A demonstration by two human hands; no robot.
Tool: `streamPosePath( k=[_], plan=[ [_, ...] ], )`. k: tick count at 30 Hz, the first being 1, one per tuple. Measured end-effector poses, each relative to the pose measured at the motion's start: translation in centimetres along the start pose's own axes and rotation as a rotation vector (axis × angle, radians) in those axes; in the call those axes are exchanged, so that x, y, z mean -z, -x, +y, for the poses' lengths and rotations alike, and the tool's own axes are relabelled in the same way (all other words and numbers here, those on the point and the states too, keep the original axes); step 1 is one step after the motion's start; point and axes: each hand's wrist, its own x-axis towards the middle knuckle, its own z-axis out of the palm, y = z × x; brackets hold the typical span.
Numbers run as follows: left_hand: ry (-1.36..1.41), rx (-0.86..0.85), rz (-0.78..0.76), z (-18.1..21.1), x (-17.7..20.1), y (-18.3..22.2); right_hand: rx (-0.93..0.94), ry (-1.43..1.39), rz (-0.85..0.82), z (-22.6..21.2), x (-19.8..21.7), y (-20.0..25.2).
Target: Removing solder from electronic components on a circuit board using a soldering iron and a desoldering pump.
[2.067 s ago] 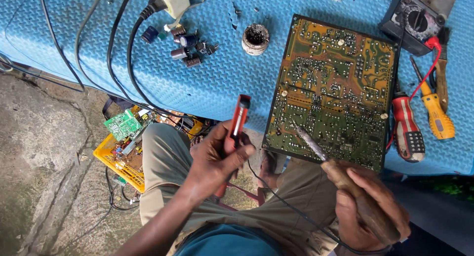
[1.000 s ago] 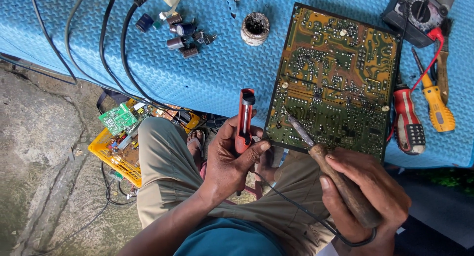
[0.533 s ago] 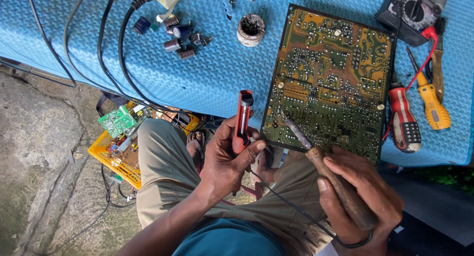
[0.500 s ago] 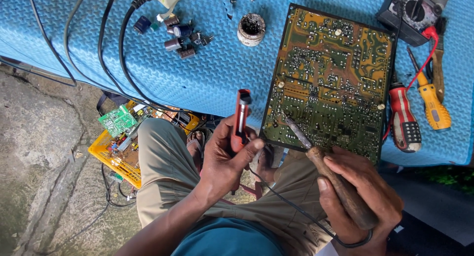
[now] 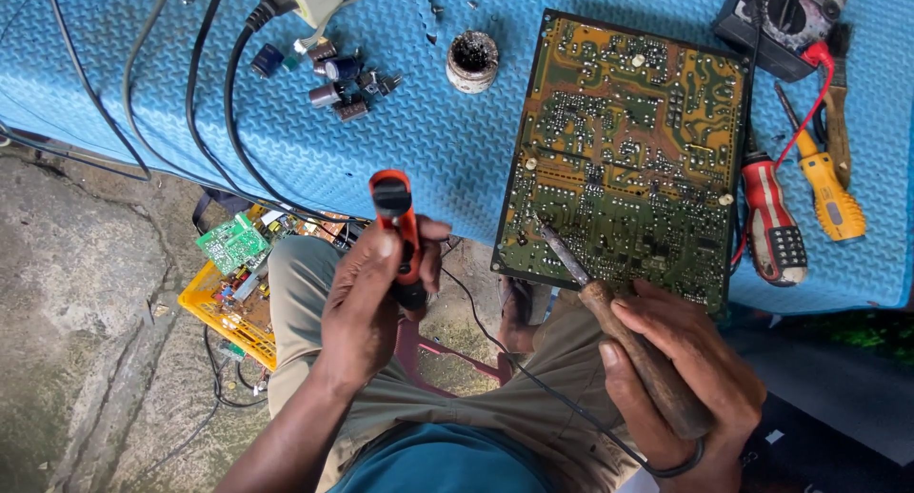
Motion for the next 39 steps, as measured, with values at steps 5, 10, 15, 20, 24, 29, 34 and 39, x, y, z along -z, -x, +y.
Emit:
streamPosePath(
  k=[5, 10, 15, 20, 24, 29, 34, 39],
  plan=[
    [0.12, -0.173, -0.163, 1.7, -0.3, -0.3, -0.022, -0.013, 0.01, -0.7, -0.1, 0.0],
    [0.095, -0.135, -0.157, 2.3, -0.6, -0.4, 0.022, -0.018, 0.002, -0.1, 0.0, -0.1],
    [0.013, -0.15, -0.181, 2.4, -0.8, 0.0, -0.012, -0.016, -0.008, -0.4, 0.1, -0.2],
    [0.114, -0.174, -0.152, 2.3, -1.3, 0.5, 0.009, -0.012, -0.014, -0.4, 0.1, -0.3],
    [0.08, -0.207, -0.095, 3.4, -2.9, 0.5, 0.073, -0.012, -0.001, 0.2, 0.0, -0.1],
    [-0.048, -0.385, -0.117, 5.0, -4.6, -0.1, -0.019, -0.033, -0.005, -0.3, 0.1, -0.2],
    [-0.107, -0.547, -0.097, 5.0, -5.6, -1.1, 0.021, -0.015, -0.026, -0.2, 0.4, -0.5],
    [-0.172, -0.668, -0.177, 1.9, -5.4, -3.7, 0.066, -0.037, -0.011, 0.3, 0.2, -0.4]
  ],
)
